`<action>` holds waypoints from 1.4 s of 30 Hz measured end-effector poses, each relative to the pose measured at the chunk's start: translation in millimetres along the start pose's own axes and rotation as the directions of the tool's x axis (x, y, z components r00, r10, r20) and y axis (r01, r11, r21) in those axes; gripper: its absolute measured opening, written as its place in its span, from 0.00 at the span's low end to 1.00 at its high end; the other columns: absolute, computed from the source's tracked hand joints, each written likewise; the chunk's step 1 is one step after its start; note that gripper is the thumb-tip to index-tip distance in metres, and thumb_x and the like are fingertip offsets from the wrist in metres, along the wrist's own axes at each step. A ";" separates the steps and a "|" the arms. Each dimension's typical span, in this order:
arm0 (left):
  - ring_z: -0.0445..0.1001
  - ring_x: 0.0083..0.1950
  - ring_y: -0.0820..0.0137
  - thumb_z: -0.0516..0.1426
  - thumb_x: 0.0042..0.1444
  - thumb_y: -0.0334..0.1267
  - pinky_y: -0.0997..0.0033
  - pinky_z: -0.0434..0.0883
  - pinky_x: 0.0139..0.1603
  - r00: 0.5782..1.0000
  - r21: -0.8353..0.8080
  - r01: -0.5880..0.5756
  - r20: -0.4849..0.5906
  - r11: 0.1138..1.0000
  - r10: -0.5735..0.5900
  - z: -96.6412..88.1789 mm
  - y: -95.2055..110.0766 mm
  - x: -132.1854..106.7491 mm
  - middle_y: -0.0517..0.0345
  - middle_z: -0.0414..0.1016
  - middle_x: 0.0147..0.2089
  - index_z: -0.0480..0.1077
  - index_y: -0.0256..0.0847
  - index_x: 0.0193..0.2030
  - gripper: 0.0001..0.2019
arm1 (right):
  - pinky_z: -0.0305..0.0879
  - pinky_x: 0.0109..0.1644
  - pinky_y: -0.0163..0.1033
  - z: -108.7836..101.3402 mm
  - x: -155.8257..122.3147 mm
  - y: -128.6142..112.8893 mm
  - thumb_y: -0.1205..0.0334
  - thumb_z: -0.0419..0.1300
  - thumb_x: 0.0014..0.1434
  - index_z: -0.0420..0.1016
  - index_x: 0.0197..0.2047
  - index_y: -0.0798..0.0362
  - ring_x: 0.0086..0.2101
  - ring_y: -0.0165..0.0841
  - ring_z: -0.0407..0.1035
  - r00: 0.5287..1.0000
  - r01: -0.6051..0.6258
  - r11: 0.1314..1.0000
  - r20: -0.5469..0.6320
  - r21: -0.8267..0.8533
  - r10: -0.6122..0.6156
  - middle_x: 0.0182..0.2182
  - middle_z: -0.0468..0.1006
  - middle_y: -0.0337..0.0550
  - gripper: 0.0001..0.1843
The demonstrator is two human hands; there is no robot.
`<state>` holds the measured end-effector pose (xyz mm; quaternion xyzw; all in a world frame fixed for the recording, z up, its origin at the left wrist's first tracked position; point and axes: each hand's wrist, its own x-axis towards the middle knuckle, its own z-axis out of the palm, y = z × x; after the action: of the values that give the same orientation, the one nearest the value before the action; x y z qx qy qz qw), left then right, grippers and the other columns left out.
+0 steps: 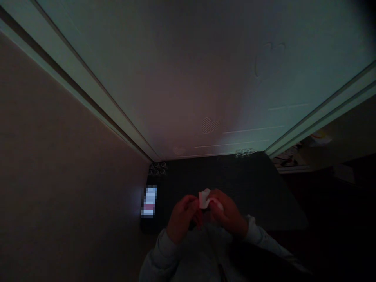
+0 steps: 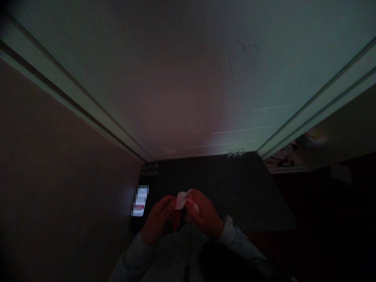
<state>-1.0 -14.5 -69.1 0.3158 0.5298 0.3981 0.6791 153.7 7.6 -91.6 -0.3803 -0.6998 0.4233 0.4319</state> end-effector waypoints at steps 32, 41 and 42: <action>0.68 0.21 0.76 0.65 0.44 0.43 0.77 0.66 0.22 0.982 -0.017 -0.190 0.006 0.982 0.190 -15.8 15.9 -13.1 0.63 0.72 0.25 0.69 0.38 0.36 0.15 | 0.61 0.49 0.42 0.0 9.2 -5.2 0.59 0.63 0.51 0.74 0.41 0.51 0.43 0.35 0.67 0.928 -0.332 0.826 0.313 0.456 0.200 0.42 0.72 0.44 0.13; 0.68 0.24 0.75 0.64 0.45 0.43 0.74 0.66 0.27 0.981 0.002 -0.184 0.070 0.983 0.184 -15.1 11.2 -16.8 0.60 0.72 0.30 0.70 0.39 0.38 0.15 | 0.64 0.39 0.38 -1.2 11.1 -4.1 0.52 0.55 0.56 0.74 0.31 0.54 0.34 0.34 0.69 0.884 -0.455 0.601 0.254 0.657 0.392 0.33 0.75 0.43 0.14; 0.68 0.25 0.75 0.64 0.45 0.43 0.74 0.66 0.28 0.980 0.015 -0.182 0.081 0.983 0.181 -14.8 10.6 -16.9 0.60 0.72 0.30 0.70 0.39 0.38 0.15 | 0.64 0.37 0.38 -0.9 11.7 -4.1 0.51 0.56 0.55 0.72 0.31 0.54 0.32 0.33 0.69 0.879 -0.467 0.599 0.267 0.651 0.395 0.31 0.75 0.42 0.14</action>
<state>-19.6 -24.0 -55.7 0.3861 0.4758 0.4394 0.6569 149.9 16.9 -84.4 -0.3251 -0.3938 0.7644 0.3935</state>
